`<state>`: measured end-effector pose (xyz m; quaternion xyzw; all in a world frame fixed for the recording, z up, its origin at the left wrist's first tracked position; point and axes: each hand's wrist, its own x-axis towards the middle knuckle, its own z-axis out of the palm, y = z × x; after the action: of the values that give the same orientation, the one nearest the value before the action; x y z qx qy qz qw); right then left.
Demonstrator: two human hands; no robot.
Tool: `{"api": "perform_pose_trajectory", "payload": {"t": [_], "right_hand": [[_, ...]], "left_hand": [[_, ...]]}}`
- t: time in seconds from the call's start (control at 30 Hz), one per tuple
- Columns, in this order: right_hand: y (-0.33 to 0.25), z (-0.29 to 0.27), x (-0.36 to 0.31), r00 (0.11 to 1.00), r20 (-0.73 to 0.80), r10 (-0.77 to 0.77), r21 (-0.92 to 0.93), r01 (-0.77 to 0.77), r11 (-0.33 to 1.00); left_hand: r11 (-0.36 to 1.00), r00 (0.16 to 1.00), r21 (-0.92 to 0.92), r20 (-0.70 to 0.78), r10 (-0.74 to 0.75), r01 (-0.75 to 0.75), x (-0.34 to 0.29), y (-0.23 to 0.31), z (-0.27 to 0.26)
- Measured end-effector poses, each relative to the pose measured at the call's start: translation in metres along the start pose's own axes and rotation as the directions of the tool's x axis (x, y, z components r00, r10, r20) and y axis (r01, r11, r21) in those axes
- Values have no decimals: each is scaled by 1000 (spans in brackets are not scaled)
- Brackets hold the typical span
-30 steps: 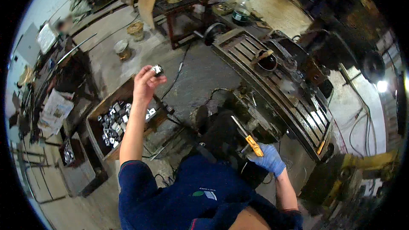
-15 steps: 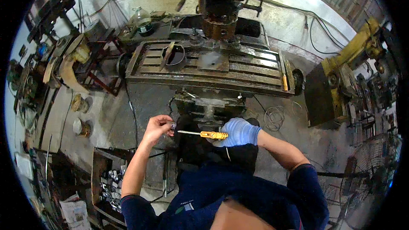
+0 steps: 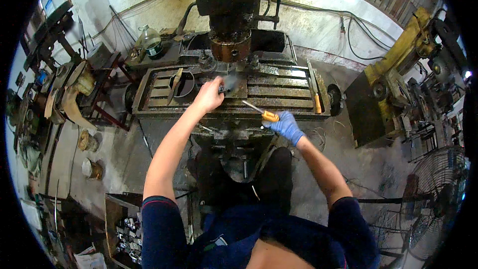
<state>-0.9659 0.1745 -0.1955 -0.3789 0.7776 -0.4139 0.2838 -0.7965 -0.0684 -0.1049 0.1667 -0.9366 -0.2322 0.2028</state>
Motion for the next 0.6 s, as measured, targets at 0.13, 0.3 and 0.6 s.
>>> {"api": "perform_pose_trajectory", "payload": {"t": [0.13, 0.3, 0.6], "right_hand": [[22, 15, -8, 986, -124, 114, -167, -134, 977], [0, -6, -48, 986, -123, 114, -118, -129, 985], [14, -38, -99, 985, -169, 31, 71, -20, 997]], "left_hand": [[994, 995, 89, -71, 69, -63, 39, -9, 23], [996, 988, 74, -147, 55, -44, 48, -24, 37], [982, 984, 190, -175, 25, 9, 63, -37, 53]]}}
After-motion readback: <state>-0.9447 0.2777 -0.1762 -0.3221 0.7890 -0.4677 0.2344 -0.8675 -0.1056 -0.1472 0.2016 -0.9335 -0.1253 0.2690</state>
